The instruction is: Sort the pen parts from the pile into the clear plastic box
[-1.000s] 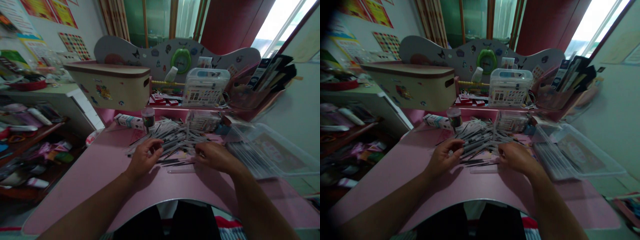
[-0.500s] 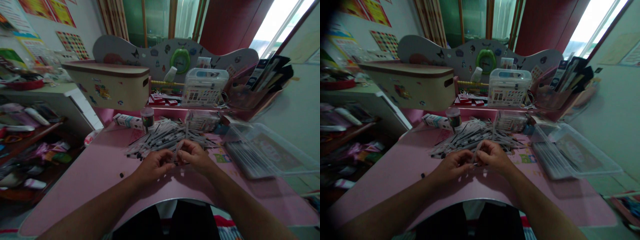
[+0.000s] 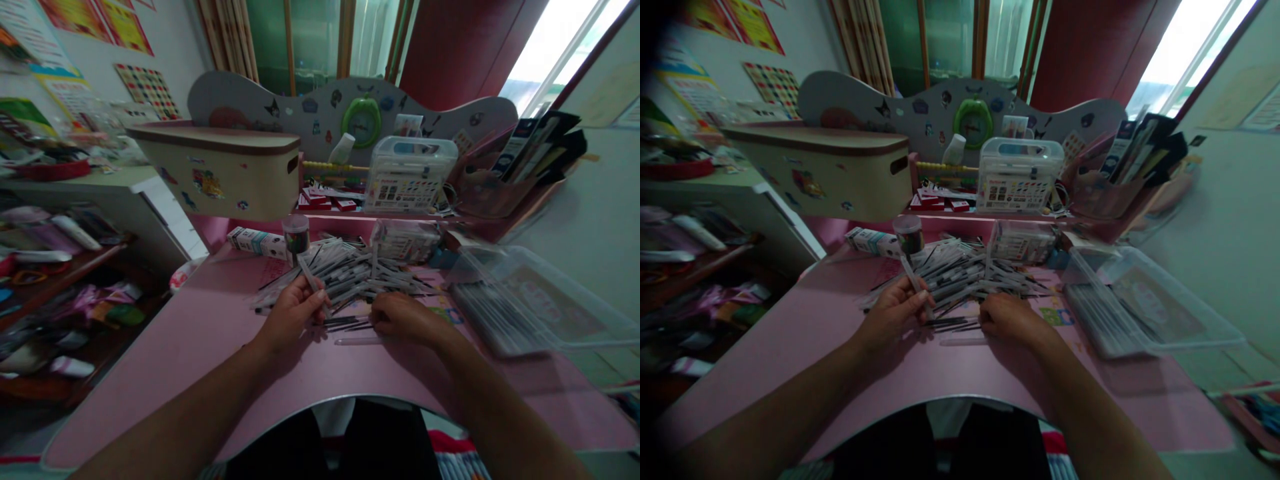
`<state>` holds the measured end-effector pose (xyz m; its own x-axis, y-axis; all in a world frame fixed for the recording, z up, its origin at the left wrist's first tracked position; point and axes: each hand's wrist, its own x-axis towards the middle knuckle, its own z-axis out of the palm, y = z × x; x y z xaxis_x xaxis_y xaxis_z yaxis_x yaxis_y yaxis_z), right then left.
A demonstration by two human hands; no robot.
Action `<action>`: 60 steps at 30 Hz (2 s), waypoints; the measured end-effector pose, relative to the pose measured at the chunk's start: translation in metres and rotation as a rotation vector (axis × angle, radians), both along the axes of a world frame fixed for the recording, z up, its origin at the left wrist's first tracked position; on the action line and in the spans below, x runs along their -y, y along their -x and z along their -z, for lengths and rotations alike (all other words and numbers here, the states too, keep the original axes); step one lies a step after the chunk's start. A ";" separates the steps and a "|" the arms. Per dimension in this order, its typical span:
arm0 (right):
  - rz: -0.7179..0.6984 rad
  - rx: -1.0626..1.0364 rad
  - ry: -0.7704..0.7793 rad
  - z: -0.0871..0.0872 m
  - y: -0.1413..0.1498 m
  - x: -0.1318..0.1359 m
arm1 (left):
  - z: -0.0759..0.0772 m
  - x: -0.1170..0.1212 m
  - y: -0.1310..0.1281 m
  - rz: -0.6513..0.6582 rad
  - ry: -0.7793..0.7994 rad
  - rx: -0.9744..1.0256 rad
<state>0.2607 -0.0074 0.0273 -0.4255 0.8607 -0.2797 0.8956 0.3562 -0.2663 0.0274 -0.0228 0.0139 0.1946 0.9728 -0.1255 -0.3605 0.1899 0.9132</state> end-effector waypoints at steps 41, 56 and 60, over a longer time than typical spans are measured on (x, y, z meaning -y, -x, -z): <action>0.182 -1.208 0.516 0.012 0.025 0.010 | -0.001 -0.012 0.008 0.050 0.203 0.149; 0.086 -1.505 0.664 0.017 0.025 0.012 | 0.008 -0.016 0.011 0.084 0.340 0.290; -0.027 -1.527 0.714 0.019 0.026 0.013 | 0.008 -0.014 0.009 0.108 0.346 0.281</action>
<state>0.2349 -0.0204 0.0083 -0.6677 0.7412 0.0693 -0.3190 -0.2007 -0.9263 0.0185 -0.0089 0.0064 0.3657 0.8553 -0.3670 -0.5465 0.5165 0.6592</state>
